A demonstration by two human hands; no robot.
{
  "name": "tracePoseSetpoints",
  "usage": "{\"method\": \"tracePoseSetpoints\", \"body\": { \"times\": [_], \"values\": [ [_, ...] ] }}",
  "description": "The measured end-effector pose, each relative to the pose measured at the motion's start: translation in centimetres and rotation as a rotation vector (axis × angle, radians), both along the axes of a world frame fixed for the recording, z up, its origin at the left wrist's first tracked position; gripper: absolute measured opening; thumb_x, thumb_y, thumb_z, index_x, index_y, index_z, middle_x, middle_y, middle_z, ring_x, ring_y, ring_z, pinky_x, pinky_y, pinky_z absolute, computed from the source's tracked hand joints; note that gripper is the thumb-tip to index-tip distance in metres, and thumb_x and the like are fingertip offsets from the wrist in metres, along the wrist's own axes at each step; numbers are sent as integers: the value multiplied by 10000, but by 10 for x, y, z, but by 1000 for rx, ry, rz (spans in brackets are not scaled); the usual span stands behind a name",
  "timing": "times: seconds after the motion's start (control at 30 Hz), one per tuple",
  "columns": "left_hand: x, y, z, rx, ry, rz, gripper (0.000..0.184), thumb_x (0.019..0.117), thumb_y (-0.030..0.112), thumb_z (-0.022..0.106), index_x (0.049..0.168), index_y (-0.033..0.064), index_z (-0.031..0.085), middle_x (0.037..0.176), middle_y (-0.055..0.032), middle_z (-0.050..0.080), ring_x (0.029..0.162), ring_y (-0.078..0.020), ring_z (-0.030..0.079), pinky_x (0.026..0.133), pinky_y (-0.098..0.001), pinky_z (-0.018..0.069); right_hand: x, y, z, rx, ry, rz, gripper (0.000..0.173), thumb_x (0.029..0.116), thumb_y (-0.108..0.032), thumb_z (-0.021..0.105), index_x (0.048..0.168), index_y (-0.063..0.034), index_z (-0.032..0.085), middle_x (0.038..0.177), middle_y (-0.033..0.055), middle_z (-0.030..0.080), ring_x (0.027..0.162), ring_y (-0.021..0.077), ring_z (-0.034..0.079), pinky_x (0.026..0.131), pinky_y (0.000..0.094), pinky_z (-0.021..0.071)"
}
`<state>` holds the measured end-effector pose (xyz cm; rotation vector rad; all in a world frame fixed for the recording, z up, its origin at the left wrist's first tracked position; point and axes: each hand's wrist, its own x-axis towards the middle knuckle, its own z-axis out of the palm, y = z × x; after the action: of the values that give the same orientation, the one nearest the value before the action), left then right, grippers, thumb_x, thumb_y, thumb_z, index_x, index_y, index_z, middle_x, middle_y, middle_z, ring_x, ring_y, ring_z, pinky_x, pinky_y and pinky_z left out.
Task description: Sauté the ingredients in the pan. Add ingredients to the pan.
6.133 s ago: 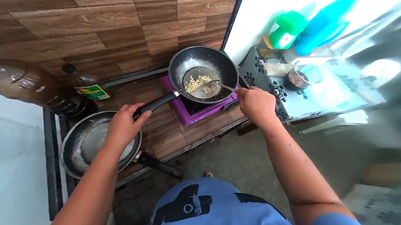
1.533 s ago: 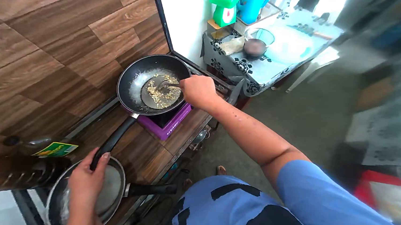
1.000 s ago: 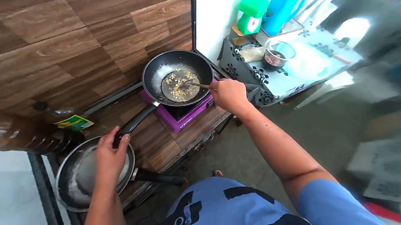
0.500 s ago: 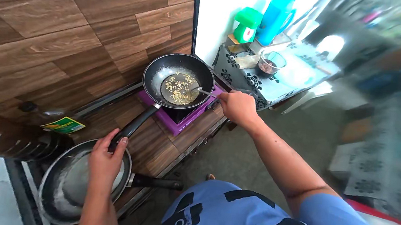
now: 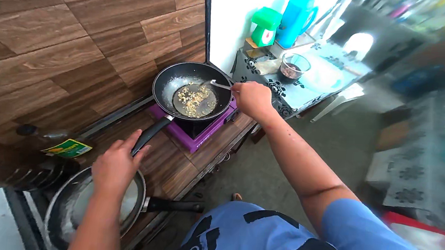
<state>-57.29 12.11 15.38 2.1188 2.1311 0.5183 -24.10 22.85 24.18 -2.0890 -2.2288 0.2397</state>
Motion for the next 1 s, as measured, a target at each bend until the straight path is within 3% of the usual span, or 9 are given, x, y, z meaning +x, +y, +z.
{"method": "tracePoseSetpoints", "body": {
  "times": [0.23, 0.43, 0.7, 0.87, 1.0],
  "values": [
    [8, 9, 25, -71, 29, 37, 495, 989, 313, 705, 1437, 126, 609, 1144, -331, 671, 1036, -569, 647, 849, -753, 468, -1, 29, -14, -73, -33, -13, 266, 1017, -206, 545, 1203, -156, 728, 1114, 194, 725, 1056, 423, 688, 770, 653, 518],
    [10, -3, 0, -11, -5, 16, 470, 997, 269, 692, 1429, 101, 614, 1119, -347, 674, 1008, -578, 656, 830, -762, 461, 5, 3, 11, -19, -34, 75, 266, 1025, -231, 552, 1202, -175, 743, 1087, 177, 732, 1038, 412, 691, 764, 645, 515],
    [2, -11, -30, 39, -32, 29, 477, 989, 245, 696, 1427, 77, 610, 1100, -347, 671, 995, -570, 660, 824, -744, 476, -28, 33, -27, 9, 48, 163, 293, 1034, -211, 530, 1255, -217, 721, 1191, 183, 694, 1045, 405, 684, 772, 614, 531],
    [3, -14, -30, 15, -50, 57, 530, 975, 280, 721, 1447, 76, 592, 1164, -337, 664, 1037, -565, 653, 847, -748, 475, -18, 21, -54, -94, 8, 231, 323, 1048, -188, 508, 1329, -184, 667, 1227, 239, 657, 1016, 453, 679, 765, 636, 532],
    [-1, -17, -39, 53, -142, 35, 649, 955, 361, 729, 1489, 49, 530, 1296, -320, 620, 1123, -549, 629, 906, -732, 476, 17, -11, -25, -60, -23, 195, 292, 1055, -235, 525, 1284, -220, 705, 1157, 186, 699, 993, 418, 691, 754, 631, 530]
  ]
}}
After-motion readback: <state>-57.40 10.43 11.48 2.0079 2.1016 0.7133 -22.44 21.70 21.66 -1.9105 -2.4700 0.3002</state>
